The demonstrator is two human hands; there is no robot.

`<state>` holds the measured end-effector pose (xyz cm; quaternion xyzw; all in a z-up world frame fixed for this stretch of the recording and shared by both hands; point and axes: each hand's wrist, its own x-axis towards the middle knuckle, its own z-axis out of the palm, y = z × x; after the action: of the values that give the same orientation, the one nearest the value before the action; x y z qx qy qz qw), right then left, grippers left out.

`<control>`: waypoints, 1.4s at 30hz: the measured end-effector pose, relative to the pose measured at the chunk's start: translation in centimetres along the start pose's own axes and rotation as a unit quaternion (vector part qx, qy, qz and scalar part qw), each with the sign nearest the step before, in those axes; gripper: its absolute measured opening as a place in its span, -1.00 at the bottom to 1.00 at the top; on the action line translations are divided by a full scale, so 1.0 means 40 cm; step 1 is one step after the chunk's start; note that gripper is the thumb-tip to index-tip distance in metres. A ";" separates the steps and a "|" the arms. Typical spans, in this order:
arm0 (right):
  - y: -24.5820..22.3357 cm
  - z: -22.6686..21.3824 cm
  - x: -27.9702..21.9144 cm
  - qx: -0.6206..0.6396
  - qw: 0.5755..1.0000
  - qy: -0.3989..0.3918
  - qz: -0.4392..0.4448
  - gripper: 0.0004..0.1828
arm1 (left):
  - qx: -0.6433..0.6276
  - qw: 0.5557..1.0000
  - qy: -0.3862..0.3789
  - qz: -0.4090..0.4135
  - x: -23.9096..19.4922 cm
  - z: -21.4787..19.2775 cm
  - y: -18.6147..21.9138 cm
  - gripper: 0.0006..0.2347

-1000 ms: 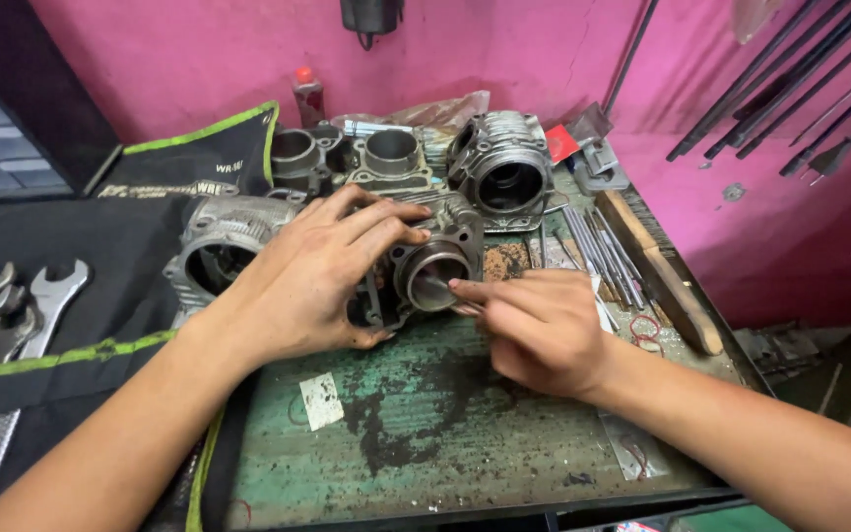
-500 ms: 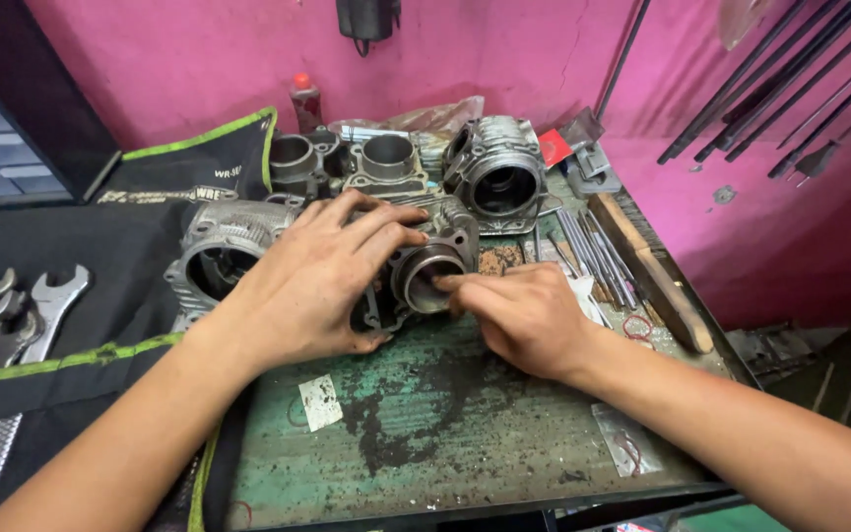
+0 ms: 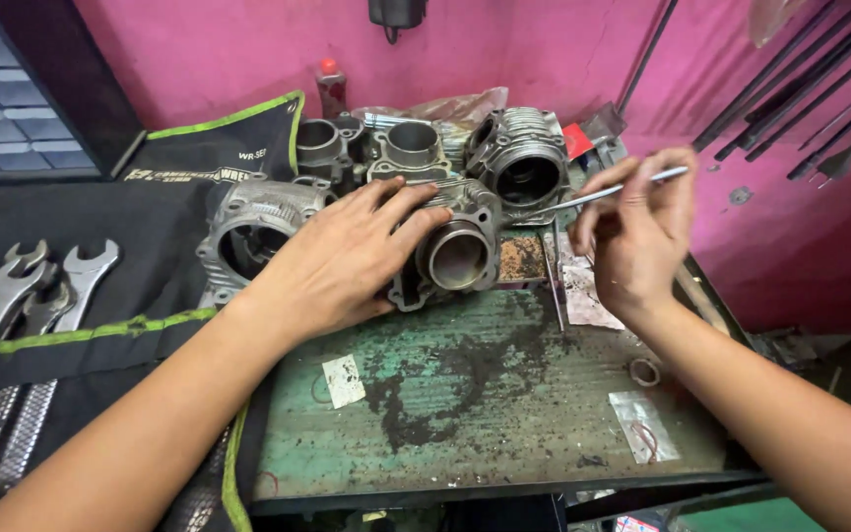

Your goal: Scraping and cleaning the surface of a motorcycle cylinder block using a small hand tool to remove residue.

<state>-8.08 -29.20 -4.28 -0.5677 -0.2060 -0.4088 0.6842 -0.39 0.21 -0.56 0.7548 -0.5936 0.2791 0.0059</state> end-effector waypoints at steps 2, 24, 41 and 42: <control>0.017 -0.005 0.002 -0.019 0.999 -0.006 0.038 -0.85 | 0.002 1.000 -0.028 -0.014 0.000 -0.007 0.002 0.02; 0.019 -0.039 0.020 0.118 0.974 -0.079 0.174 -0.73 | -0.272 0.890 -0.084 -0.357 0.077 -0.102 0.044 -0.45; 0.001 0.026 -0.010 -0.066 0.995 -0.039 0.066 -0.72 | -0.288 0.918 -0.081 -0.261 0.057 -0.092 0.040 -0.05; 0.002 0.028 -0.008 -0.067 0.995 -0.037 0.065 -0.70 | -0.255 0.944 -0.045 -0.205 0.045 -0.077 0.033 0.00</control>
<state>-8.00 -28.03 -4.26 -0.6395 -0.1659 -0.3550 0.6614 -2.62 -0.72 2.39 0.8452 -0.4770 0.0770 0.2286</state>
